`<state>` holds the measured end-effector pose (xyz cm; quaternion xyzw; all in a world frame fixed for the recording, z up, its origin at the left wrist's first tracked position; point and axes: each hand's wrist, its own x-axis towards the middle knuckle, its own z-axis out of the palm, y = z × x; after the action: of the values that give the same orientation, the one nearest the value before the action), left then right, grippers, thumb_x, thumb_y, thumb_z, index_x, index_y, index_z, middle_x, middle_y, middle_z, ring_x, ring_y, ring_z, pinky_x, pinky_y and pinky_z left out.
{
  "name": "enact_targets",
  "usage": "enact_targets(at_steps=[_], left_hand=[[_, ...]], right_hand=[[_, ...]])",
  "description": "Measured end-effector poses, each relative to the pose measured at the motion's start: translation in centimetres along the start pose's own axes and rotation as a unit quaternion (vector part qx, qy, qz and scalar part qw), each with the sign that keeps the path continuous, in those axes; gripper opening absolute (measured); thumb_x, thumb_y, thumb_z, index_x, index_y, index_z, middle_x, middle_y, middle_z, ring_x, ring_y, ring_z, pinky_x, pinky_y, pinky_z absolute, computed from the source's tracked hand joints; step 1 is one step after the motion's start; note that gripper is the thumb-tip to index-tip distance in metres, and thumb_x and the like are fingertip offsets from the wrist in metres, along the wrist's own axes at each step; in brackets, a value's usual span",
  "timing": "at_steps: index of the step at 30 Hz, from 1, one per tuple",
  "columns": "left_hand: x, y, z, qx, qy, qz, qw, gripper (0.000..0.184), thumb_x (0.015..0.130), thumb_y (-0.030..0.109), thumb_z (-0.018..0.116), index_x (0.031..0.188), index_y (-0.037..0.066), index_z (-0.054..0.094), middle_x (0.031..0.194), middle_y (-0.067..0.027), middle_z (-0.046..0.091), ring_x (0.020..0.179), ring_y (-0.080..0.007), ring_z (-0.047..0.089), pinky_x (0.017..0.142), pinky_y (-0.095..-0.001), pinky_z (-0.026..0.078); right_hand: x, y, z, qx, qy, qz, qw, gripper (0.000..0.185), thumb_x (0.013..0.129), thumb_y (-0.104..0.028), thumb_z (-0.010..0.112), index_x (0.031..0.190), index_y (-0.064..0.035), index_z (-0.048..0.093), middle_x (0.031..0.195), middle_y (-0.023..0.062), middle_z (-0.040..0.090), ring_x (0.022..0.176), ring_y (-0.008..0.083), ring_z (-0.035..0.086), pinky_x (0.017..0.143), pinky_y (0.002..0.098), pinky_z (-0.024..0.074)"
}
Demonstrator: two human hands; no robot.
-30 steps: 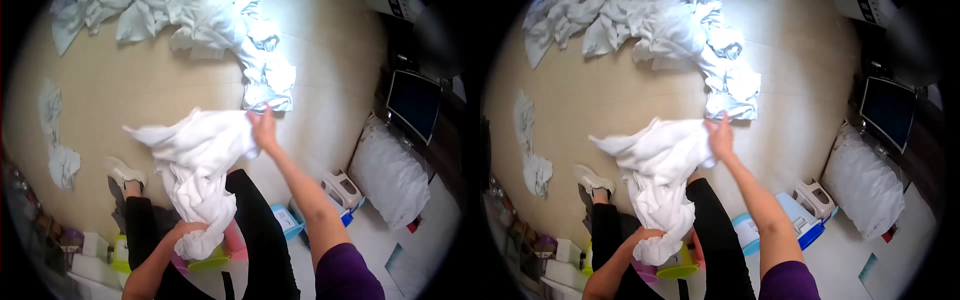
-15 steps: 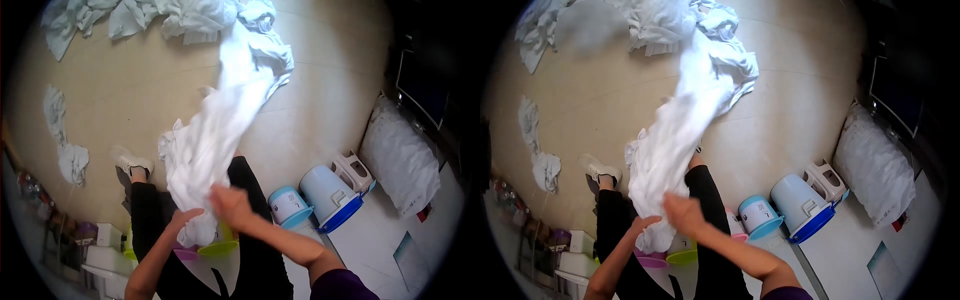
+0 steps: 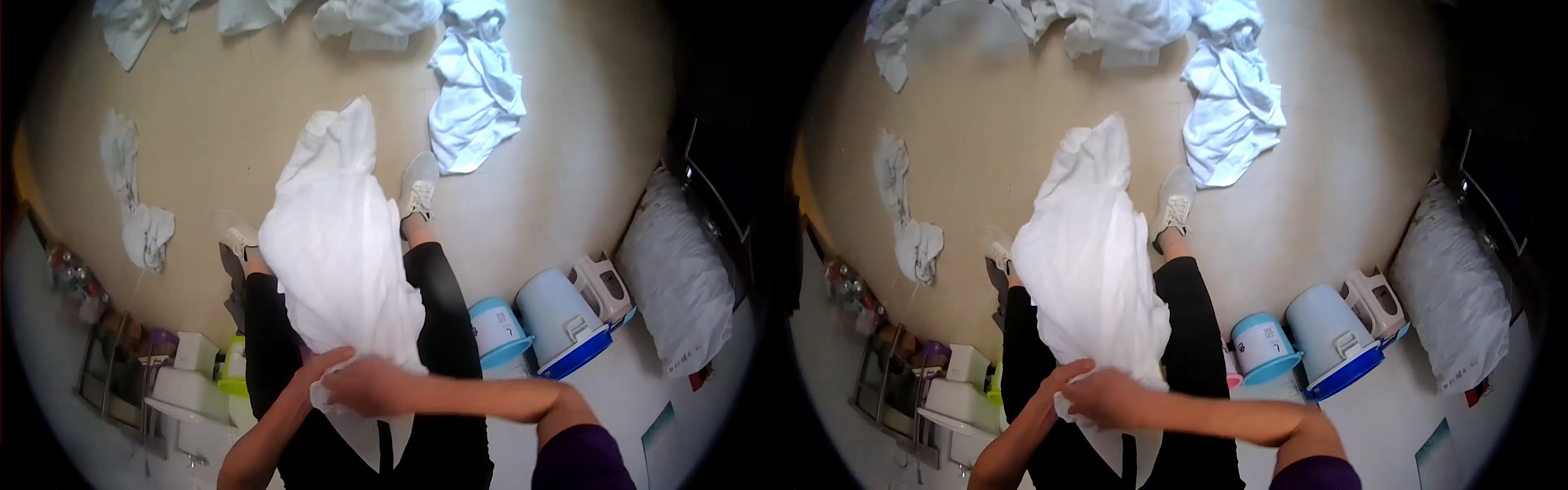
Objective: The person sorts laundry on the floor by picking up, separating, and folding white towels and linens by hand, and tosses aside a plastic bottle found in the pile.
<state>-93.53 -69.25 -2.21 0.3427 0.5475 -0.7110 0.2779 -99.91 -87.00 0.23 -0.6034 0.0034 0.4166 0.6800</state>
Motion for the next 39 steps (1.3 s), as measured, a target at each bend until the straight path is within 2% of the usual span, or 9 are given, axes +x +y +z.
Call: enact_targets(at_steps=[3,6,8,11,14,23,28,37,39], left_hand=[[2.4,-0.2,2.2,0.020,-0.020,0.149,0.988,0.068,0.075,0.016,0.075,0.133,-0.001,0.044,0.122,-0.0141,0.057,0.108,-0.0248,0.058,0.092,-0.0352,0.049],[3.1,1.8,2.4,0.007,-0.047,0.084,0.995,0.073,0.071,0.017,0.078,0.134,0.000,0.044,0.125,-0.0137,0.055,0.112,-0.0267,0.056,0.096,-0.0361,0.047],[2.8,2.8,1.7,0.025,-0.019,0.078,0.996,0.073,0.071,0.017,0.078,0.134,0.000,0.044,0.125,-0.0142,0.055,0.112,-0.0272,0.056,0.097,-0.0362,0.047],[2.4,3.5,-1.2,0.125,0.040,0.136,0.982,0.074,0.072,0.018,0.078,0.134,-0.001,0.044,0.126,-0.0151,0.055,0.113,-0.0274,0.057,0.095,-0.0366,0.048],[1.3,1.9,-2.1,0.032,-0.005,0.031,0.999,0.077,0.073,0.022,0.079,0.135,-0.003,0.042,0.132,-0.0161,0.052,0.118,-0.0281,0.053,0.100,-0.0376,0.045],[-10.9,-7.4,-6.0,0.105,-0.104,0.225,0.963,0.086,0.076,0.020,0.078,0.143,-0.002,0.029,0.133,-0.0166,0.051,0.117,-0.0279,0.055,0.097,-0.0415,0.048],[-20.5,-9.9,-8.7,-0.052,-0.107,0.045,0.992,0.085,0.077,0.020,0.079,0.142,-0.004,0.031,0.134,-0.0174,0.050,0.116,-0.0272,0.054,0.097,-0.0387,0.047],[-26.4,-1.6,-4.7,0.237,-0.046,0.477,0.845,0.078,0.076,0.023,0.079,0.136,-0.006,0.038,0.129,-0.0193,0.054,0.116,-0.0277,0.054,0.100,-0.0380,0.045],[-27.8,0.3,-2.5,0.296,-0.025,0.549,0.782,0.077,0.076,0.023,0.079,0.135,-0.006,0.039,0.128,-0.0195,0.054,0.117,-0.0277,0.054,0.101,-0.0378,0.044]], right_hand=[[1.4,9.4,-6.4,0.257,0.252,0.099,0.928,0.013,0.086,-0.013,0.066,0.093,-0.0028,0.062,0.080,0.0089,0.064,0.071,0.0154,0.061,0.067,0.0320,0.0484],[4.0,25.2,-18.3,-0.122,0.586,0.281,0.750,0.054,0.083,-0.042,0.069,0.109,0.0032,0.057,0.103,0.0199,0.065,0.097,0.0306,0.063,0.081,0.0409,0.0490],[4.5,34.5,-25.0,-0.148,0.549,0.550,0.611,0.092,0.066,-0.070,0.070,0.114,0.0077,0.057,0.108,0.0255,0.063,0.108,0.0353,0.059,0.095,0.0473,0.0430],[3.1,46.8,-28.4,0.085,0.624,0.455,0.629,0.058,0.076,-0.049,0.067,0.092,0.0073,0.063,0.095,0.0260,0.065,0.098,0.0372,0.063,0.083,0.0468,0.0484],[3.8,30.8,-22.9,-0.217,0.552,0.413,0.691,0.052,0.076,-0.036,0.064,0.098,0.0107,0.061,0.090,0.0275,0.064,0.096,0.0424,0.060,0.085,0.0483,0.0471],[-4.1,-8.9,0.1,0.041,0.424,0.244,0.871,0.048,0.080,-0.023,0.069,0.117,0.0003,0.050,0.093,0.0233,0.064,0.085,0.0359,0.065,0.075,0.0395,0.0510],[-2.2,-13.7,5.3,0.005,0.513,0.121,0.850,0.047,0.084,-0.027,0.066,0.117,0.0019,0.050,0.094,0.0272,0.064,0.086,0.0435,0.064,0.074,0.0453,0.0506],[-1.9,-20.9,3.9,0.131,0.514,0.239,0.814,0.050,0.089,-0.034,0.061,0.124,-0.0003,0.053,0.111,0.0212,0.064,0.104,0.0317,0.063,0.088,0.0393,0.0480],[-2.0,-21.5,0.9,0.420,0.416,0.221,0.776,0.048,0.093,-0.034,0.057,0.127,-0.0004,0.052,0.117,0.0137,0.063,0.107,0.0216,0.060,0.091,0.0377,0.0463]])
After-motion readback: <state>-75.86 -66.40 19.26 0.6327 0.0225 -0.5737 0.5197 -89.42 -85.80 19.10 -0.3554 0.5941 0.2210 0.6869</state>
